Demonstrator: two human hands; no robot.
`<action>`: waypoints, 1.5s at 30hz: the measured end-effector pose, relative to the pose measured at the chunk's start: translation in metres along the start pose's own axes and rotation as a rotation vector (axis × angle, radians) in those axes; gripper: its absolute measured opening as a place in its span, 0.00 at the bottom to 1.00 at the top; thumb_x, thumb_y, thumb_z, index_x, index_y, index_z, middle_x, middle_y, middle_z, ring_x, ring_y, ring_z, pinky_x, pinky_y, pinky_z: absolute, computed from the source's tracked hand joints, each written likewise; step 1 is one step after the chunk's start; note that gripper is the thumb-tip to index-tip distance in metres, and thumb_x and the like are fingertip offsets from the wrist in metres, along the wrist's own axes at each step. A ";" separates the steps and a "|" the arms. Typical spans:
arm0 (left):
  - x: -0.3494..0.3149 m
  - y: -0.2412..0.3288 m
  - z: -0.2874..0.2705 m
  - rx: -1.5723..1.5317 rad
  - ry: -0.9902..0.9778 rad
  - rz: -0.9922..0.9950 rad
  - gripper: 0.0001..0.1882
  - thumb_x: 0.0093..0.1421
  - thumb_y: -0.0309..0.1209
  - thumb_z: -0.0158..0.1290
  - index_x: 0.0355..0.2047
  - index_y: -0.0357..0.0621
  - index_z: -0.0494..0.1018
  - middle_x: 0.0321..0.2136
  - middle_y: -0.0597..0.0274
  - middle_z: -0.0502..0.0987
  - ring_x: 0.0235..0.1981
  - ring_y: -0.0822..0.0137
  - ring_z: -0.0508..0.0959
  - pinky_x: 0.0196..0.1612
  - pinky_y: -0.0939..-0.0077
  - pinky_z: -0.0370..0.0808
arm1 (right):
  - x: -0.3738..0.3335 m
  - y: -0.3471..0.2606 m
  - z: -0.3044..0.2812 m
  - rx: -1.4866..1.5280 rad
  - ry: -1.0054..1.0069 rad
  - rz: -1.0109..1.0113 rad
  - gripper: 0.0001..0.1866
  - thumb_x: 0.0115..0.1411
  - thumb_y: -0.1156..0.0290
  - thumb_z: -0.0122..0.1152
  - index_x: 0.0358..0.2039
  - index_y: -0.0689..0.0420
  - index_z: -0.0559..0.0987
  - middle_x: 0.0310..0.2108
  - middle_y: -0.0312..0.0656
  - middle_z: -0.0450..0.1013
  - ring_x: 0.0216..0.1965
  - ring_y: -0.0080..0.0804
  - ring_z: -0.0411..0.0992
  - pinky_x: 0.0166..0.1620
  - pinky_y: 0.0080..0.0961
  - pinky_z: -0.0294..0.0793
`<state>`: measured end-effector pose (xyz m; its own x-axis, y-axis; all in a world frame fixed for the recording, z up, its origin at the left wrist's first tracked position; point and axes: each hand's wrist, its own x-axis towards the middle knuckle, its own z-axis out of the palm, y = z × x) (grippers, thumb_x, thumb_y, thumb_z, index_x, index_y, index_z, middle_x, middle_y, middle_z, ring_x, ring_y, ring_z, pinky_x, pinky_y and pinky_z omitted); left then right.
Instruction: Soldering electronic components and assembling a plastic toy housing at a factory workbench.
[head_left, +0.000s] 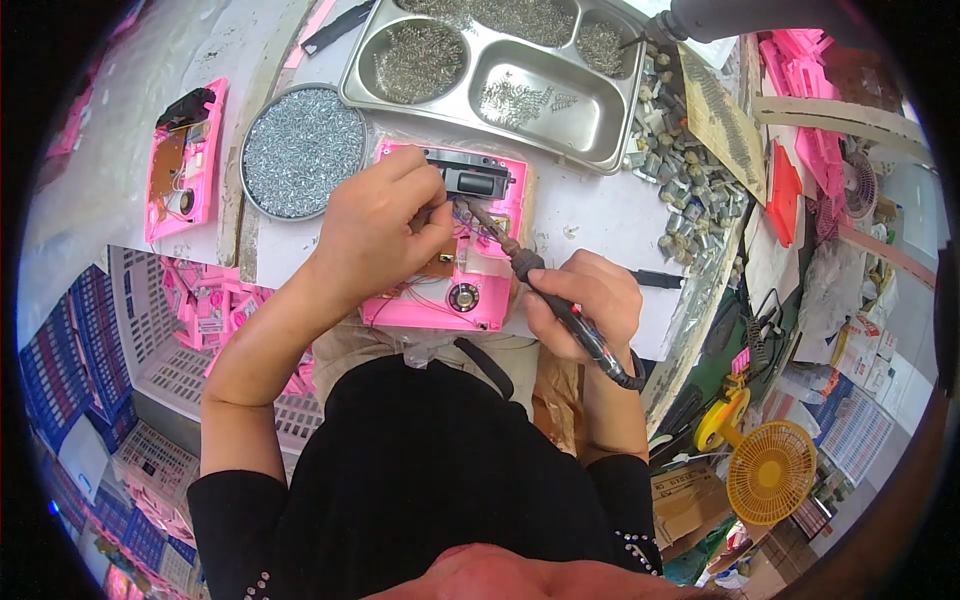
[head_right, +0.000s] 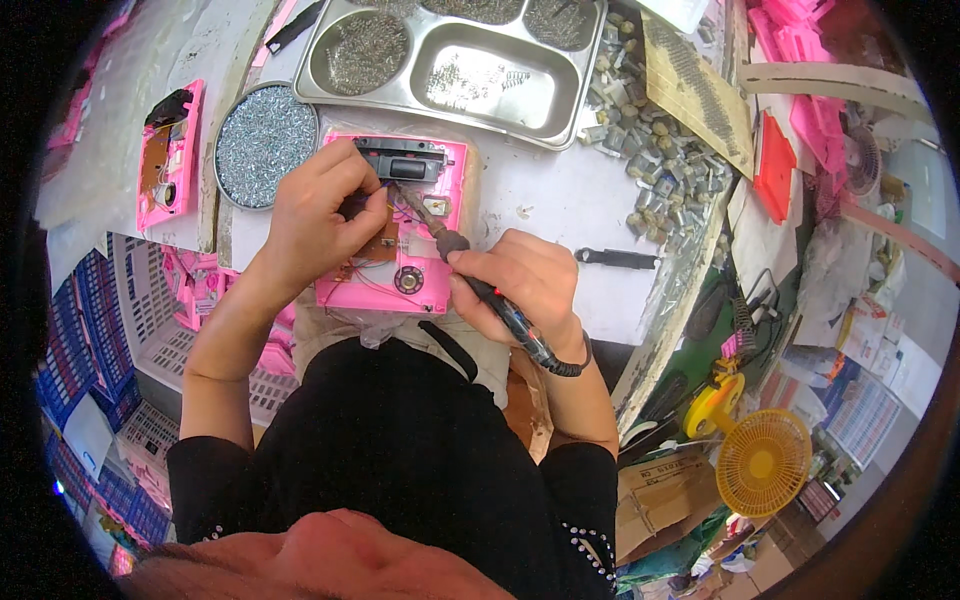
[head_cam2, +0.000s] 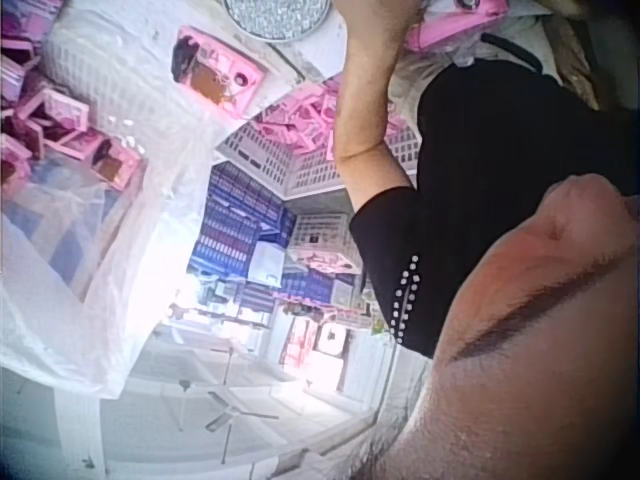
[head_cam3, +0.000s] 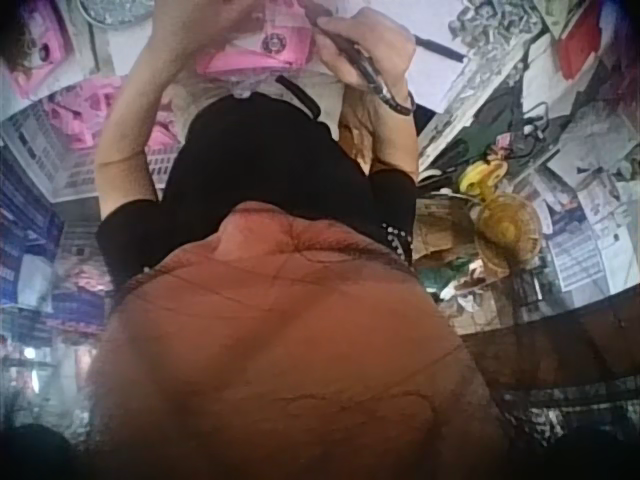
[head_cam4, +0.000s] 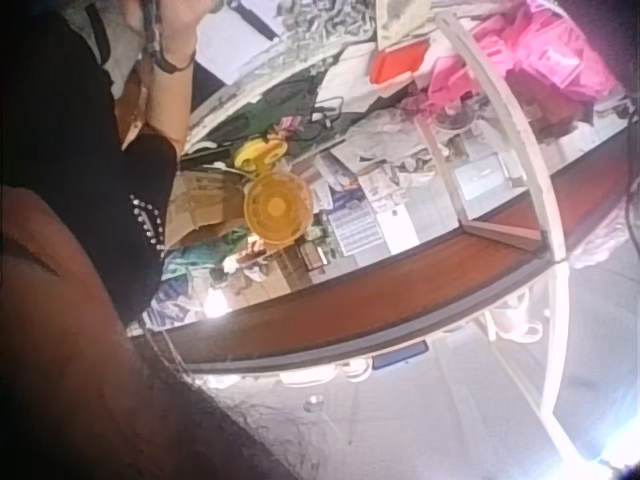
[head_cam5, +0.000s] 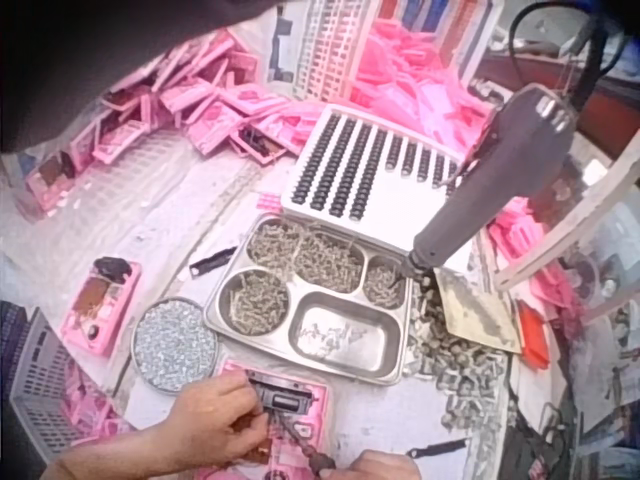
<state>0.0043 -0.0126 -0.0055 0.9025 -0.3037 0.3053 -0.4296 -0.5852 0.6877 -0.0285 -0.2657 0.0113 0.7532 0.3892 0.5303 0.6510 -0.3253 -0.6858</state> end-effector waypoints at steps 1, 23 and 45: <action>0.000 0.000 0.000 -0.004 -0.003 -0.006 0.08 0.51 0.21 0.63 0.26 0.39 0.73 0.25 0.58 0.71 0.24 0.58 0.75 0.27 0.66 0.72 | 0.000 0.000 0.000 -0.006 -0.004 0.000 0.17 0.44 0.81 0.74 0.37 0.59 0.83 0.17 0.38 0.71 0.17 0.33 0.70 0.21 0.27 0.67; -0.001 -0.003 -0.001 -0.090 0.034 0.007 0.07 0.53 0.24 0.64 0.25 0.43 0.74 0.25 0.60 0.72 0.23 0.59 0.76 0.26 0.65 0.74 | -0.004 -0.003 -0.004 -0.004 0.021 -0.018 0.17 0.46 0.80 0.74 0.39 0.59 0.82 0.18 0.37 0.72 0.17 0.32 0.71 0.21 0.25 0.68; -0.003 -0.007 0.001 -0.101 0.087 0.061 0.07 0.53 0.24 0.65 0.27 0.44 0.75 0.25 0.61 0.72 0.23 0.60 0.76 0.26 0.66 0.73 | -0.001 -0.001 -0.001 0.017 0.004 -0.016 0.16 0.47 0.79 0.74 0.38 0.59 0.83 0.18 0.38 0.73 0.17 0.33 0.71 0.21 0.26 0.67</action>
<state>0.0051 -0.0086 -0.0123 0.8759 -0.2675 0.4016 -0.4826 -0.4874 0.7277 -0.0294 -0.2669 0.0121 0.7431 0.3911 0.5431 0.6613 -0.3045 -0.6855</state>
